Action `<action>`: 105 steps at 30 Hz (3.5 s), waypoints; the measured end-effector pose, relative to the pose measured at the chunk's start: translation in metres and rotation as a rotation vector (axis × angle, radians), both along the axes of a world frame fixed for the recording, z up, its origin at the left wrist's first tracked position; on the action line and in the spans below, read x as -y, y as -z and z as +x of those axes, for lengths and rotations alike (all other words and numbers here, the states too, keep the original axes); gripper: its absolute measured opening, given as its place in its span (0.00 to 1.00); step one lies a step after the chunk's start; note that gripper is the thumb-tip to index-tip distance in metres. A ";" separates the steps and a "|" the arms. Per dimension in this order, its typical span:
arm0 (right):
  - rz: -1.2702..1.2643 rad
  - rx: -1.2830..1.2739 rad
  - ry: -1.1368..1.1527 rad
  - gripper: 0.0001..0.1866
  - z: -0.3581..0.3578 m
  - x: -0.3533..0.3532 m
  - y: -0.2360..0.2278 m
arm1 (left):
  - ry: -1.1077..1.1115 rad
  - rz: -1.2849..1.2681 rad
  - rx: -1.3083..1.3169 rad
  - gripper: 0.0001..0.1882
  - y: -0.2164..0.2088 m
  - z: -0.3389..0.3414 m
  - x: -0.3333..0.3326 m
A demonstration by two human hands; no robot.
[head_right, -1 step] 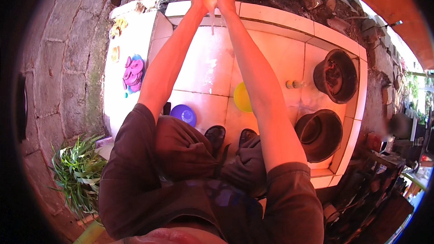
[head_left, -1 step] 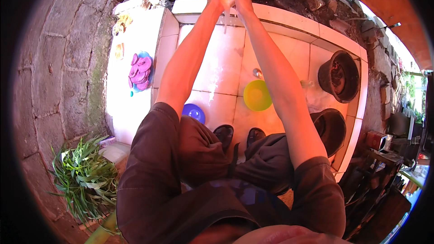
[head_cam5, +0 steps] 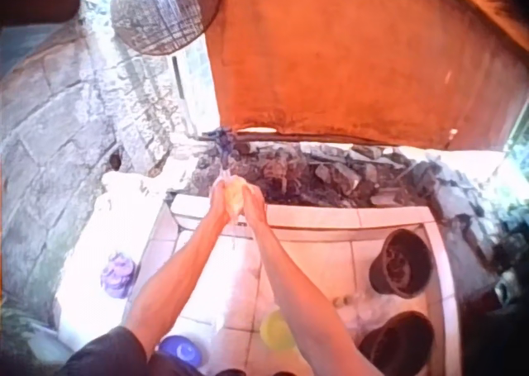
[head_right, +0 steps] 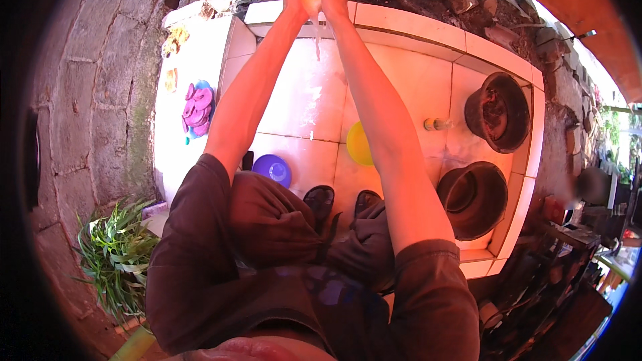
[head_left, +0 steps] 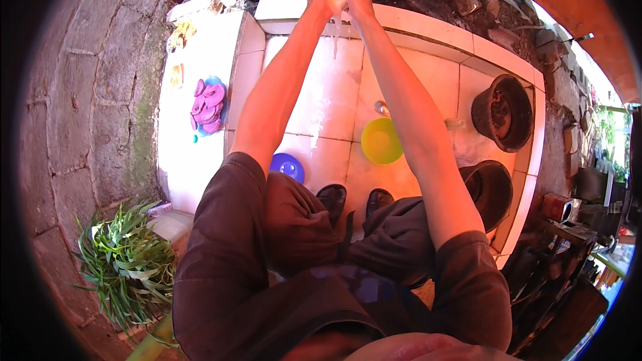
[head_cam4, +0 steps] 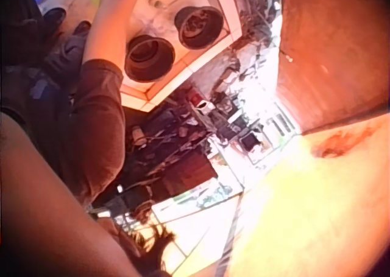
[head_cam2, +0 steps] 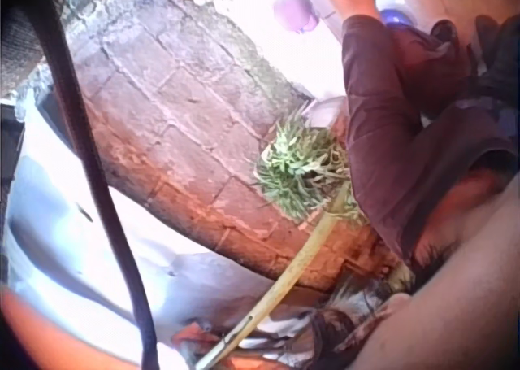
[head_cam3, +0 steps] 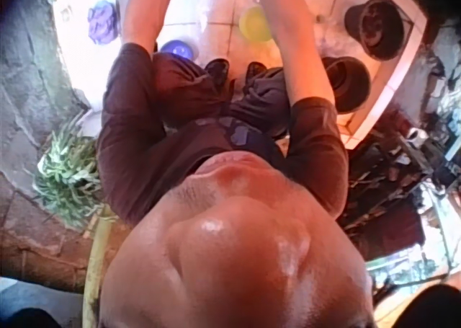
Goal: The person sits on a tiled floor and washes a green bowl and a purple bowl using a yellow sponge and running water from a tap. They scrub the bowls, rinse them, and place them aside.
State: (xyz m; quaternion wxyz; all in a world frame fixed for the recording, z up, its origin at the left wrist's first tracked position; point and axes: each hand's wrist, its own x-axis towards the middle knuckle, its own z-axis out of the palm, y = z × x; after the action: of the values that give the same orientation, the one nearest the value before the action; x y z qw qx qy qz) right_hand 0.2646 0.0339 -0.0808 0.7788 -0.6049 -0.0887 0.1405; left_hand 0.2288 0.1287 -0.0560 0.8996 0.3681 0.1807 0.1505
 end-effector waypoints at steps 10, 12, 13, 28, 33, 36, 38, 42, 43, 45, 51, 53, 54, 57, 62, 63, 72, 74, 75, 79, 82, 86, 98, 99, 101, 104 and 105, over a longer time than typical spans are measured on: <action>0.040 0.255 -0.026 0.21 0.014 -0.026 0.010 | -0.333 0.060 -0.173 0.19 0.004 0.003 0.015; 0.007 0.273 -0.037 0.21 0.013 -0.026 0.005 | -0.263 0.038 -0.242 0.19 0.002 0.001 0.015; -0.006 0.282 -0.040 0.21 0.013 -0.026 0.002 | -0.232 0.027 -0.297 0.20 0.001 -0.001 0.015; -0.012 0.132 -0.057 0.20 0.008 -0.008 -0.012 | -0.511 0.972 -0.168 0.25 0.010 -0.002 0.039; 0.257 -0.170 -0.108 0.21 0.027 -0.012 0.001 | -0.434 1.138 -0.124 0.33 0.008 -0.015 0.041; 0.465 -0.272 -0.092 0.24 0.049 -0.018 0.021 | -0.417 1.071 -0.096 0.35 0.007 -0.014 0.034; 0.470 -0.246 -0.110 0.28 0.061 -0.019 0.034 | -0.376 1.025 -0.107 0.34 0.011 -0.009 0.024; 0.180 -0.211 -0.119 0.36 0.063 -0.009 0.044 | -0.278 0.687 -0.007 0.17 0.025 0.009 0.004; 0.106 -0.215 -0.093 0.38 0.060 -0.006 0.043 | -0.271 0.536 0.074 0.11 0.028 0.011 0.003; 0.095 -0.272 -0.170 0.41 0.052 -0.004 0.039 | -0.247 0.517 0.081 0.09 0.032 0.012 0.001; 0.146 -0.427 -0.272 0.35 0.037 -0.011 0.035 | -0.039 0.393 -0.073 0.10 0.016 0.002 0.004; 0.131 -0.485 -0.256 0.32 0.035 -0.014 0.038 | 0.005 0.395 -0.094 0.12 0.012 0.001 0.005; 0.119 -0.485 -0.263 0.32 0.034 -0.014 0.039 | -0.045 0.461 -0.076 0.13 0.012 0.002 0.006; 0.099 -0.479 -0.290 0.30 0.032 -0.015 0.041 | -0.111 0.542 0.015 0.14 0.015 0.005 0.007; 0.112 -0.440 -0.304 0.30 0.027 -0.012 0.035 | -0.129 0.606 0.061 0.17 0.019 0.007 0.005; 0.103 -0.454 -0.300 0.31 0.026 -0.012 0.034 | -0.116 0.609 0.060 0.17 0.017 0.006 0.005; 0.141 -0.543 -0.282 0.49 0.025 -0.010 0.035 | -0.061 0.377 -0.149 0.16 0.000 -0.006 0.010; 0.131 -0.549 -0.248 0.52 0.026 -0.009 0.034 | -0.021 0.334 -0.205 0.19 -0.002 -0.007 0.008; 0.114 -0.545 -0.240 0.53 0.027 -0.008 0.033 | -0.026 0.318 -0.232 0.21 -0.002 -0.006 0.007; 0.083 -0.534 -0.257 0.57 0.033 -0.003 0.031 | 0.081 0.280 -0.303 0.27 0.002 -0.002 0.001; 0.091 -0.494 -0.293 0.58 0.035 0.003 0.033 | 0.145 0.300 -0.265 0.29 0.007 0.001 -0.002; 0.077 -0.477 -0.303 0.58 0.036 0.005 0.036 | 0.281 0.193 -0.307 0.30 0.014 0.004 -0.005; 0.142 -0.488 -0.258 0.53 0.026 -0.009 0.033 | 0.051 0.372 -0.296 0.29 0.006 -0.001 0.005; 0.109 -0.496 -0.254 0.52 0.027 -0.010 0.032 | 0.023 0.393 -0.264 0.29 0.009 -0.002 0.004; 0.069 -0.483 -0.247 0.50 0.029 -0.013 0.028 | -0.033 0.431 -0.199 0.28 0.013 0.006 -0.003; 0.111 -0.461 -0.382 0.45 0.029 -0.014 0.019 | -0.092 0.379 -0.172 0.29 0.028 0.015 -0.005; 0.101 -0.391 -0.353 0.42 0.025 -0.013 0.015 | -0.110 0.330 -0.156 0.29 0.032 0.019 -0.002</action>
State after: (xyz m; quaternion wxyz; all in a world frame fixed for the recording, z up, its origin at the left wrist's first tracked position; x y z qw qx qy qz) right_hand 0.2901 0.0466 -0.0963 0.7739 -0.5016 -0.0474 0.3836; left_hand 0.2481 0.1308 -0.0880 0.8007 0.5106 0.2427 0.1979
